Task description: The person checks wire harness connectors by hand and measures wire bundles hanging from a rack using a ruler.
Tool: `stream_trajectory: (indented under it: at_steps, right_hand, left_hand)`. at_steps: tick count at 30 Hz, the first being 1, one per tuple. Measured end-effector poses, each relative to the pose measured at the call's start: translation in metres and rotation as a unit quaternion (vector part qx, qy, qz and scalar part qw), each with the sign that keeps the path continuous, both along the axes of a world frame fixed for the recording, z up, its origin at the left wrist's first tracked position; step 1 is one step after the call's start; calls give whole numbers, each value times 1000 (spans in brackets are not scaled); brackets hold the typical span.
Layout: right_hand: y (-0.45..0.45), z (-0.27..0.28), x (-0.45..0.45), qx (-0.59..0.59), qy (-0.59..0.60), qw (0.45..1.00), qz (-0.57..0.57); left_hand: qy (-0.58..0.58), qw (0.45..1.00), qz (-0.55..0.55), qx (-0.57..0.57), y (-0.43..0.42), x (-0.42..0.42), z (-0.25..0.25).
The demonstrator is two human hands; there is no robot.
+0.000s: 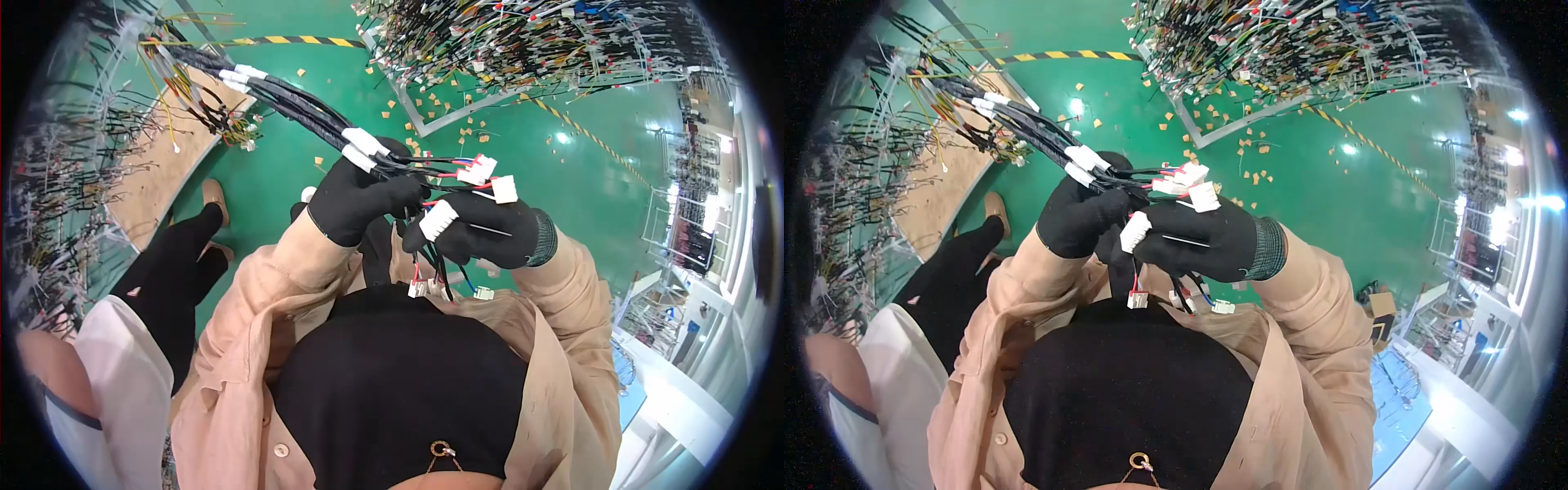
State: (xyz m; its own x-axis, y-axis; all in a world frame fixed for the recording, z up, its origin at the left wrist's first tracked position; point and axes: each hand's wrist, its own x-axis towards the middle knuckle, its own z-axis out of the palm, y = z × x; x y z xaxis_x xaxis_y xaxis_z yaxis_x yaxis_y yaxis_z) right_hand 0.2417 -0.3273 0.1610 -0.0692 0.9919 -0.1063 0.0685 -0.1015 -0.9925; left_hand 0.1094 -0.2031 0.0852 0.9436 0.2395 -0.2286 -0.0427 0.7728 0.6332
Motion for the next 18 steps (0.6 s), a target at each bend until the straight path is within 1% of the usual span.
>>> stream_trajectory:
  at_steps: [1,2,4,6,7,8,10,13,16,17,18]
  right_hand:
    - [3,-1,-2,38,-30,999,4]
    - [2,-3,2,41,-89,995,31]
    - [3,-5,2,77,-180,980,28]
    - [6,-1,-4,140,-242,959,-33]
    - [5,6,-7,54,-216,974,-43]
    - [12,16,-5,49,-194,979,-29]
    - [5,7,-3,108,-236,964,-59]
    - [-3,30,-5,-80,-193,977,-31]
    - [-17,27,-21,-49,-312,947,-53]
    - [-16,36,-30,-110,-349,929,-64]
    - [-16,35,-34,-86,-375,920,-68]
  left_hand:
    - [9,1000,2,25,1,0,3]
    - [10,999,10,32,1,0,4]
    - [12,999,26,42,-2,0,4]
    - [28,997,39,68,-1,1,5]
    - [38,995,45,79,-2,1,4]
    - [46,994,75,66,-6,2,1]
    - [63,991,108,42,-6,4,0]
    - [86,987,135,34,-5,6,0]
    - [104,980,164,37,-6,8,-1]
    - [123,979,157,35,-5,8,0]
    - [119,980,159,30,-6,9,0]
